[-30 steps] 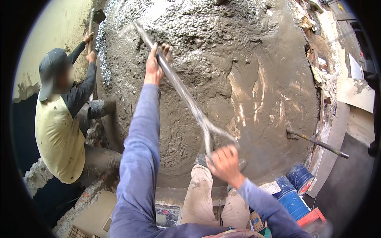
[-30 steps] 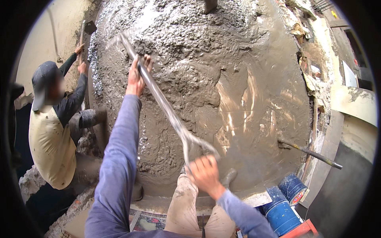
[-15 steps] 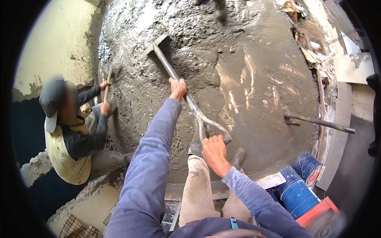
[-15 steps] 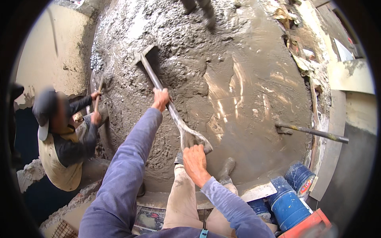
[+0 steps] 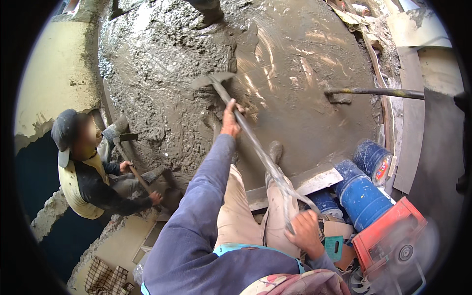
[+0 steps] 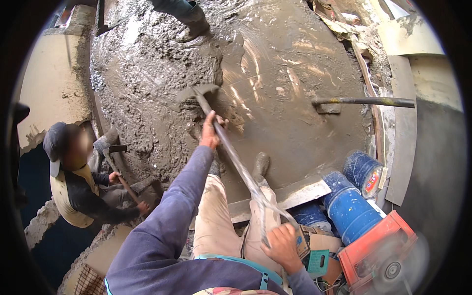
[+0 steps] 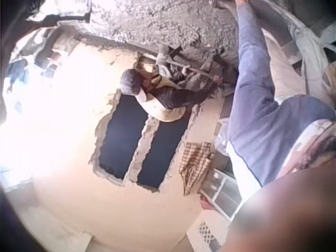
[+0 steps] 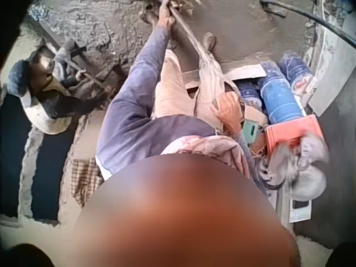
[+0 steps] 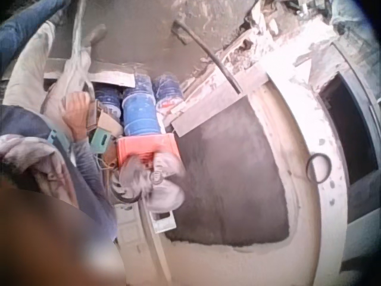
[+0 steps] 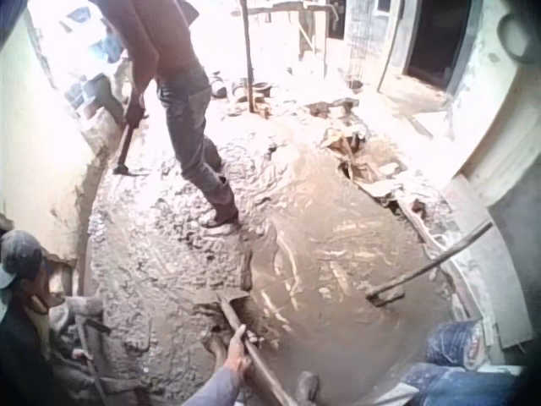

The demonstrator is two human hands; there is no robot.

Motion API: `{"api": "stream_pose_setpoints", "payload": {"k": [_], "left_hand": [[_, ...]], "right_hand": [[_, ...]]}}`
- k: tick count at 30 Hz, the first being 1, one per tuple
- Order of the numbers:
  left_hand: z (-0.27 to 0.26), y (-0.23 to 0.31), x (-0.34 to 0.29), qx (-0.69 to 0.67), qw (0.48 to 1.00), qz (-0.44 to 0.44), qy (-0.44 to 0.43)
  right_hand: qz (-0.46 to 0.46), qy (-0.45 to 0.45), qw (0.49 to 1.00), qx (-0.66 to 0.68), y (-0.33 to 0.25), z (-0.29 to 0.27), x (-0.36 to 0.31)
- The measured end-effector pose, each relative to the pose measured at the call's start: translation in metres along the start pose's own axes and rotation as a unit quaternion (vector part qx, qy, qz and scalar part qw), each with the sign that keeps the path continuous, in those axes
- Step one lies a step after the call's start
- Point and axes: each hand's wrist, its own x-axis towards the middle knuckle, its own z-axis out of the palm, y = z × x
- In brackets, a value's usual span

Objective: The person uses a long-handled shovel to spread and level wet concrete on a floor while other workers assist nearby. The person repeatedly scoops and pushes the concrete to create a uniform surface.

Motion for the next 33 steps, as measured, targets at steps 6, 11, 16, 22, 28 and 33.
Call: {"api": "stream_pose_setpoints", "payload": {"k": [6,11,16,22,28,33], "left_hand": [[0.013,-0.156,-0.08,-0.1,0.977,-0.183,0.033],[0.041,-0.171,-0.123,-0.14,0.982,-0.107,0.067],[0.032,-0.119,-0.15,-0.229,0.97,-0.02,0.075],[-0.032,-0.066,-0.189,-0.492,0.862,0.12,0.012],[-0.108,-0.072,-0.213,-0.634,0.736,0.223,0.083],[-0.195,-0.063,-0.25,-0.717,0.65,0.212,0.139]], "right_hand": [[0.024,0.012,0.997,-0.078,0.017,-0.067,-0.121],[-0.01,-0.034,0.992,-0.12,0.0,-0.147,-0.133],[-0.084,-0.064,0.984,-0.146,-0.05,-0.227,-0.083],[0.14,0.232,0.959,0.087,-0.097,-0.239,0.007],[0.155,-0.085,0.973,0.148,-0.14,-0.23,0.138],[0.076,-0.275,0.952,0.111,-0.229,-0.169,0.236]]}}
